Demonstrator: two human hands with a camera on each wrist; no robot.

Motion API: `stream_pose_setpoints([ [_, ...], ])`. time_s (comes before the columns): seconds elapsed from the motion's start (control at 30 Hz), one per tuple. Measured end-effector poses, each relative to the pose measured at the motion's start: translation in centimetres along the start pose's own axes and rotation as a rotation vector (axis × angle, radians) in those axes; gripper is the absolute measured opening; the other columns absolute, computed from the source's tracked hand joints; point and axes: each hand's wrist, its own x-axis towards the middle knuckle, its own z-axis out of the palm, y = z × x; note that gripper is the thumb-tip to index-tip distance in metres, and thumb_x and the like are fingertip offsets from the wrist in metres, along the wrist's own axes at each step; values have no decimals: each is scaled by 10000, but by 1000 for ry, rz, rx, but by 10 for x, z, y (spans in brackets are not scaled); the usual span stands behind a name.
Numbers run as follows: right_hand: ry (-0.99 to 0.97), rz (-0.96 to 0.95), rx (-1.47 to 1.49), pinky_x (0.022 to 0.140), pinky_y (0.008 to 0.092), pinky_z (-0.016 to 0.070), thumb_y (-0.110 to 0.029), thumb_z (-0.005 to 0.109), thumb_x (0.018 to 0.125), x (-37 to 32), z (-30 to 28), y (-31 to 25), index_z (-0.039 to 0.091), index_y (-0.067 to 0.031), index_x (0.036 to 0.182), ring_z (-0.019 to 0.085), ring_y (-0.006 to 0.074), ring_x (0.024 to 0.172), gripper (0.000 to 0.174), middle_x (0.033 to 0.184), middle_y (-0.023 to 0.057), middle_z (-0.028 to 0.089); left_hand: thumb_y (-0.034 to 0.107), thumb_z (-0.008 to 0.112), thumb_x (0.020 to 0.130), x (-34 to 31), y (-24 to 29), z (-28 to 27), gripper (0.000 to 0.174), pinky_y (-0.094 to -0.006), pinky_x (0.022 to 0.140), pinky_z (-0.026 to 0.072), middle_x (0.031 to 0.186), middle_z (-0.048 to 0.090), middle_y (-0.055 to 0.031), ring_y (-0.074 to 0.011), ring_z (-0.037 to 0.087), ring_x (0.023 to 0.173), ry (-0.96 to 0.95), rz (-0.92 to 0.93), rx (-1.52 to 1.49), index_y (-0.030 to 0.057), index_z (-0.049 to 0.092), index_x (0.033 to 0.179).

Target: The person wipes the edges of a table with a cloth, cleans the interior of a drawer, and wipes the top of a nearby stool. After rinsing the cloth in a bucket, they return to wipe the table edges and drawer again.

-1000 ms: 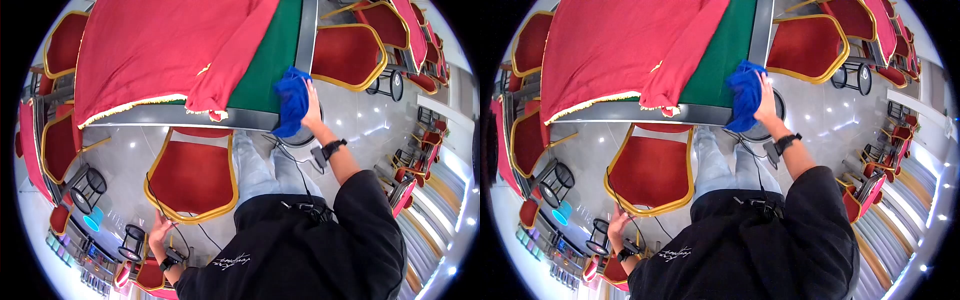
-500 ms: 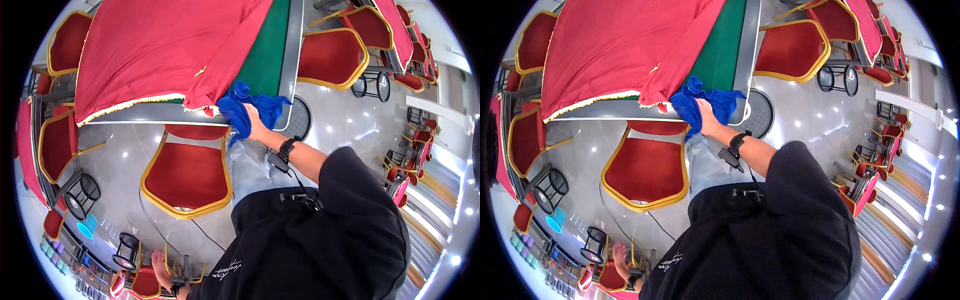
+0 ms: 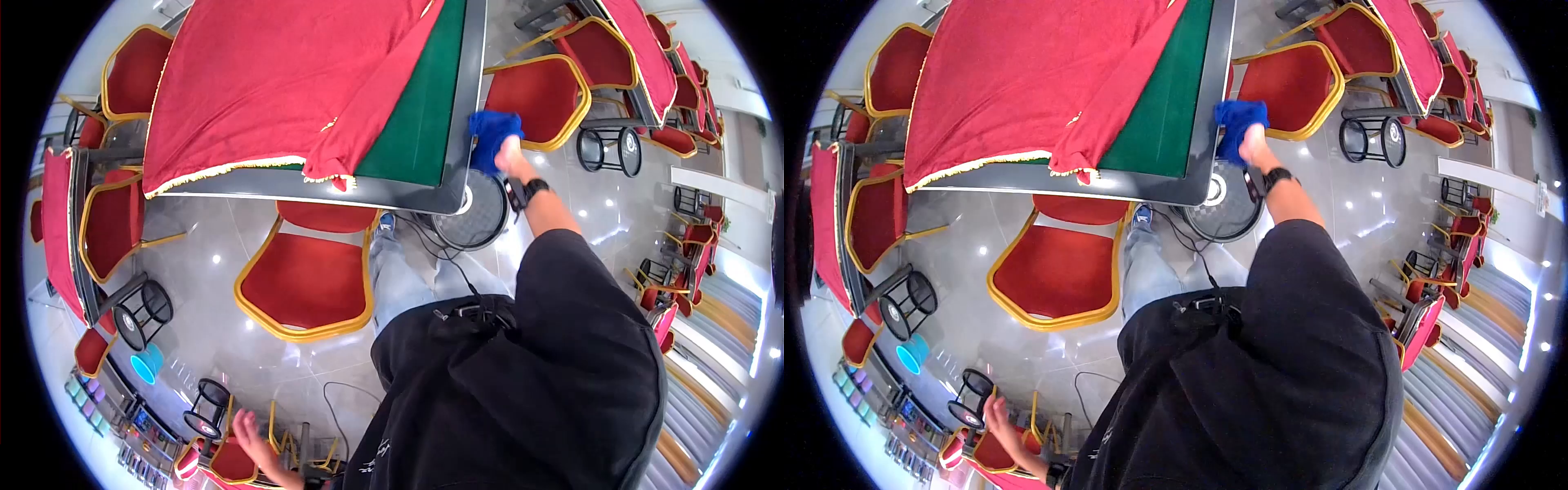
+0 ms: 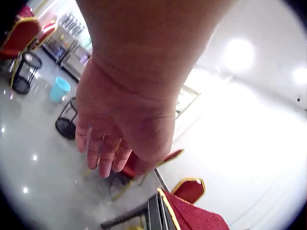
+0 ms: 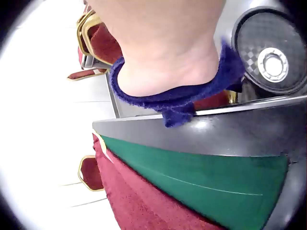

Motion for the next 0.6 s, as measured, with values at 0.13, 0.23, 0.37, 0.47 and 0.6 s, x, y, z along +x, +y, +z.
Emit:
stream_pose_setpoints([
  [0.13,130,-364,-733,1163,468,370,-522,504,996,87,9,18,418,-108,1480,500,405,1322,642,1475,163,489,223,600,1043,-31,30,135,263,-324,991,451,1063,685,-68,-159,607,1057,-417,-3,-91,29,637,1217],
  [0.23,253,-695,-1233,1185,523,357,-476,798,822,85,11,55,5,-103,1643,347,607,1395,1201,1570,427,133,159,586,1046,-65,78,213,244,-324,1002,456,1102,686,-76,-160,619,1080,-728,44,-81,13,623,1238],
  [0.37,95,-762,-1101,1158,551,378,-402,829,785,-14,0,105,39,-52,1635,367,587,1379,1212,1543,415,188,100,592,1037,-67,116,293,231,-317,968,492,1107,689,-80,-149,641,1062,-731,207,-115,-8,614,1240],
  [0.47,74,-607,-1147,1165,558,372,-318,848,762,-96,-17,164,-56,-21,1621,327,607,1398,1282,1546,443,151,74,585,1037,-35,170,367,184,-311,913,525,1066,687,-74,-146,665,1013,-567,366,-79,-20,622,1191],
  [0.6,22,-485,-1009,1187,557,332,-299,886,723,-118,-45,218,-114,91,1567,312,602,1398,1366,1537,427,160,56,635,930,33,241,457,299,-452,1001,476,1183,638,-178,-370,609,1116,-304,955,253,-8,595,1220],
])
